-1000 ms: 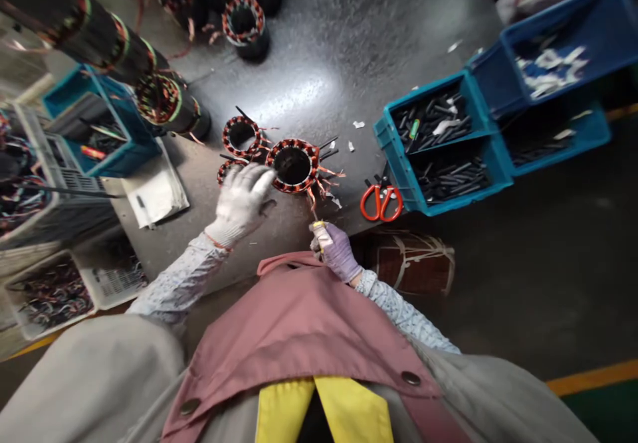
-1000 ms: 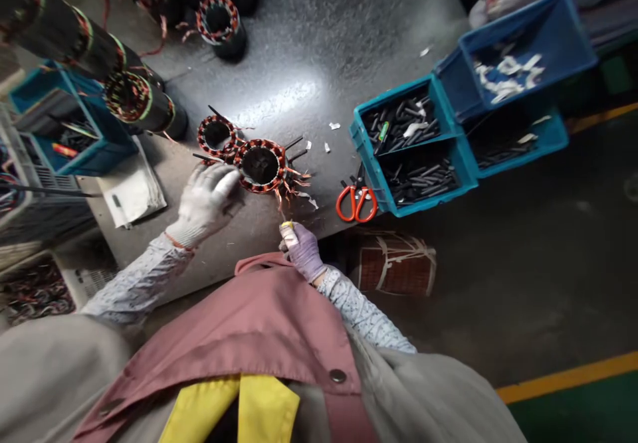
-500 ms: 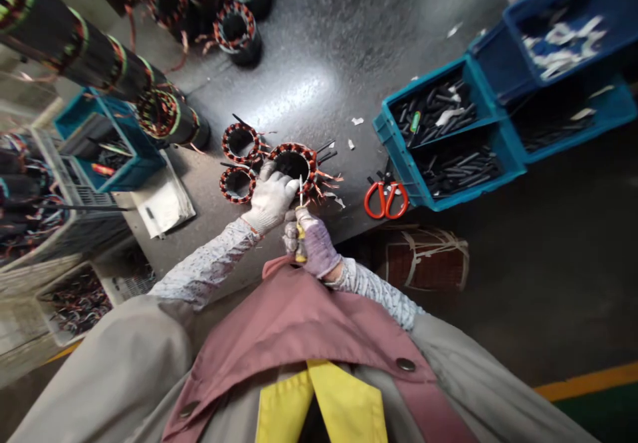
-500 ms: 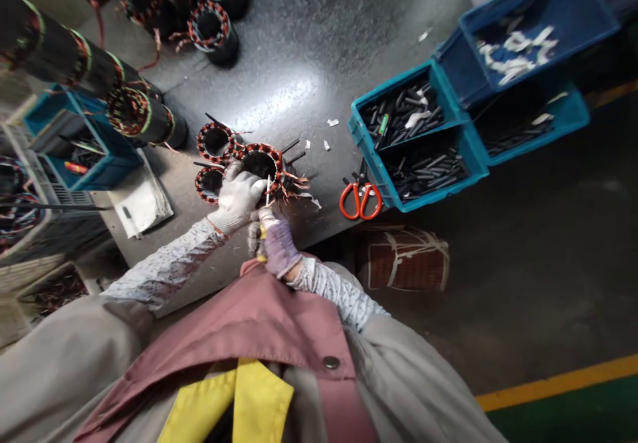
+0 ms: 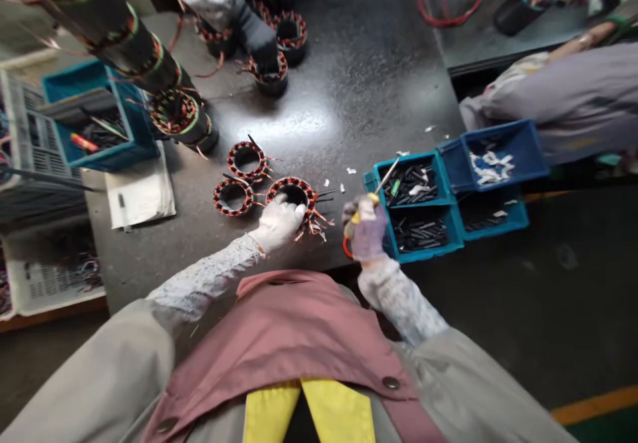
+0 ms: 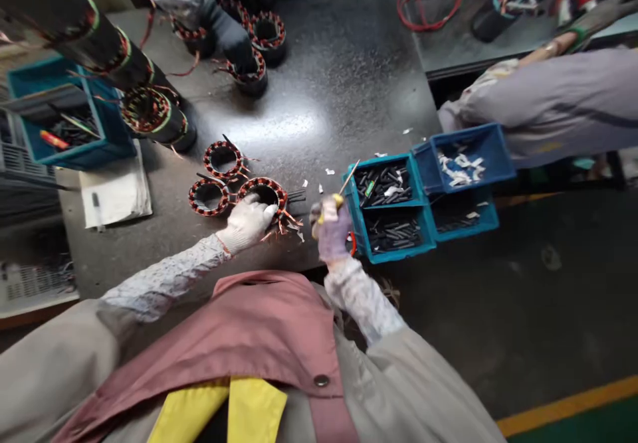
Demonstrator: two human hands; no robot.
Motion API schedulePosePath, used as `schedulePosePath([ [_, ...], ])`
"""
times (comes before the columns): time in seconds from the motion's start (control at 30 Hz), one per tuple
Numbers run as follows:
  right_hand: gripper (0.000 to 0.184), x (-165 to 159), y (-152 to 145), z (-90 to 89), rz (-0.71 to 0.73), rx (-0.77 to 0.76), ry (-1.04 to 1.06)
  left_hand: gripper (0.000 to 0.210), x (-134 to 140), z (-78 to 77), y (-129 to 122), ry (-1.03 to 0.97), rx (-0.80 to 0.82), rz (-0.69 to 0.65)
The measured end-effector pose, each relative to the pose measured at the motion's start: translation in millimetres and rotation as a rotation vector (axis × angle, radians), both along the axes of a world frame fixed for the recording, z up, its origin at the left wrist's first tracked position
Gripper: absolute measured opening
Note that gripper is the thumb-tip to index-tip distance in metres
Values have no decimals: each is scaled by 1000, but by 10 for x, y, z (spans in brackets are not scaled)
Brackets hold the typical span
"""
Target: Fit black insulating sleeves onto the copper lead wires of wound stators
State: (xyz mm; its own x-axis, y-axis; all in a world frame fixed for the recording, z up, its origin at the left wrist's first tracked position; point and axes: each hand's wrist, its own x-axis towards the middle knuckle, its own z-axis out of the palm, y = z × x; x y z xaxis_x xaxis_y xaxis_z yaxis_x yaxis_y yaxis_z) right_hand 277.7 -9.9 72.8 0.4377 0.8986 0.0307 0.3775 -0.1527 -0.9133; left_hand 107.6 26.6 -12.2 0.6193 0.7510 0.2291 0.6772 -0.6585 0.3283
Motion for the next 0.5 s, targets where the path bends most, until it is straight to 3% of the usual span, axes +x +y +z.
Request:
schedulePosePath([
  [0.03,46,-29,313,-6,-64,54,57,36,13,10,12,1,-27,-12],
  [0.1,46,-195,865,-88,-41,96,104,41,14,12,35,-1,-47,-30],
  [0.2,40,-582,1296,-298,209,105,-3,39,5,-1,61,11,-58,-59],
  [0.27,36,-812,1341,-398,351,106,-120,34,16,-10,77,20,-63,-67],
  [0.33,34,-925,1312,-386,418,99,-163,31,19,-17,90,11,-63,-64],
  [0.4,34,-880,1274,-234,400,111,-86,31,-26,-11,96,-26,-66,-68],
  [0.5,35,-538,1132,140,267,229,79,28,-219,75,132,-135,-117,-86],
])
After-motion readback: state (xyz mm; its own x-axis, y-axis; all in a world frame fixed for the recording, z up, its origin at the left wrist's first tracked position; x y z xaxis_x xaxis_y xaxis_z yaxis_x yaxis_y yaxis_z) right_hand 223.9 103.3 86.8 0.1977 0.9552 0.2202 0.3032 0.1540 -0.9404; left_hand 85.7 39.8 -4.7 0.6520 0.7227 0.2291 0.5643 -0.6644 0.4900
